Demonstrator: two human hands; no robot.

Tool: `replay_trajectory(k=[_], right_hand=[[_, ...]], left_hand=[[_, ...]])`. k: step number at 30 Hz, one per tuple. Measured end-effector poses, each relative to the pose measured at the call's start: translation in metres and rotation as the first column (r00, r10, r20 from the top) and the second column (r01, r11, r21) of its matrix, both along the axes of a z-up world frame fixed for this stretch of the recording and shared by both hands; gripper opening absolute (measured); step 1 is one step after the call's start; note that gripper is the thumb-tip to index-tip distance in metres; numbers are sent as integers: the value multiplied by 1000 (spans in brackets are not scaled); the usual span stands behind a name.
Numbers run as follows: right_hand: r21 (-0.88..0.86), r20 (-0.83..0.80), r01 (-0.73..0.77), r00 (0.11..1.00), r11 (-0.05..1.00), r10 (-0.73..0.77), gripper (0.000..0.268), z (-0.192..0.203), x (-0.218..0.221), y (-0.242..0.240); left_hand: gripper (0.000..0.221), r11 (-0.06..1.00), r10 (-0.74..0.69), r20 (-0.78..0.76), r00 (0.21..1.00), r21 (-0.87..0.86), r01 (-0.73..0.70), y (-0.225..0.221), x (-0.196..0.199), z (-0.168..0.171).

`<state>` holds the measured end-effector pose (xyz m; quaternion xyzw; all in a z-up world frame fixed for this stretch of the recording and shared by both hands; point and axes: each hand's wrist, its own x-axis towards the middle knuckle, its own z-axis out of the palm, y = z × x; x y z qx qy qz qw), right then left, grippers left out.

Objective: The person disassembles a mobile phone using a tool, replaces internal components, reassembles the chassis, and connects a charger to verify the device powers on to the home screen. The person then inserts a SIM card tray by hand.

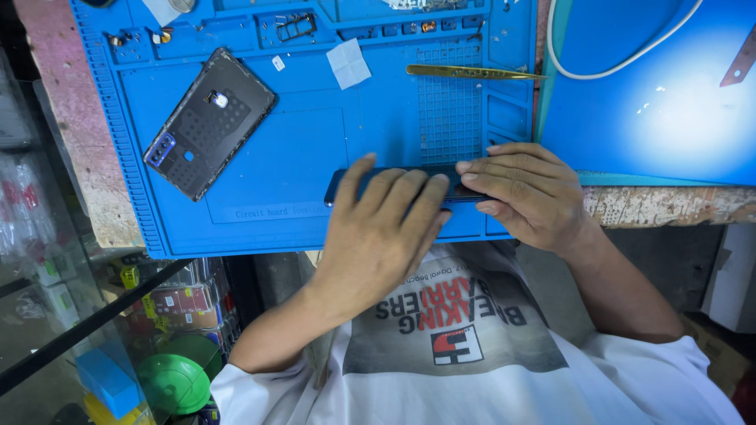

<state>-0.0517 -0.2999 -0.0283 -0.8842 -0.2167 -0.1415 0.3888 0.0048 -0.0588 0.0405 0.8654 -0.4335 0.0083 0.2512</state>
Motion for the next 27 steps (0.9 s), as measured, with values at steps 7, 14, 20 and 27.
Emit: replay_trajectory(k=[7,14,20,27], right_hand=[[137,-40,14,999,990,-9,26,2,1,1],[443,-8,10,1000,897,-7,42,47,10,17],[-9,113,-92,989,996,93,28,80,25,33],[52,105,-152,984,987,146,28,78,32,55]], left_hand=[[27,993,-47,-36,998,-107,43,-8,3,-11],[18,804,-84,-311,947,-582,-120,2,0,-16],[24,704,-121,-248,961,-704,-93,18,-1,-15],[30,689,-67,-228,971,-714,-120,24,-8,-26]])
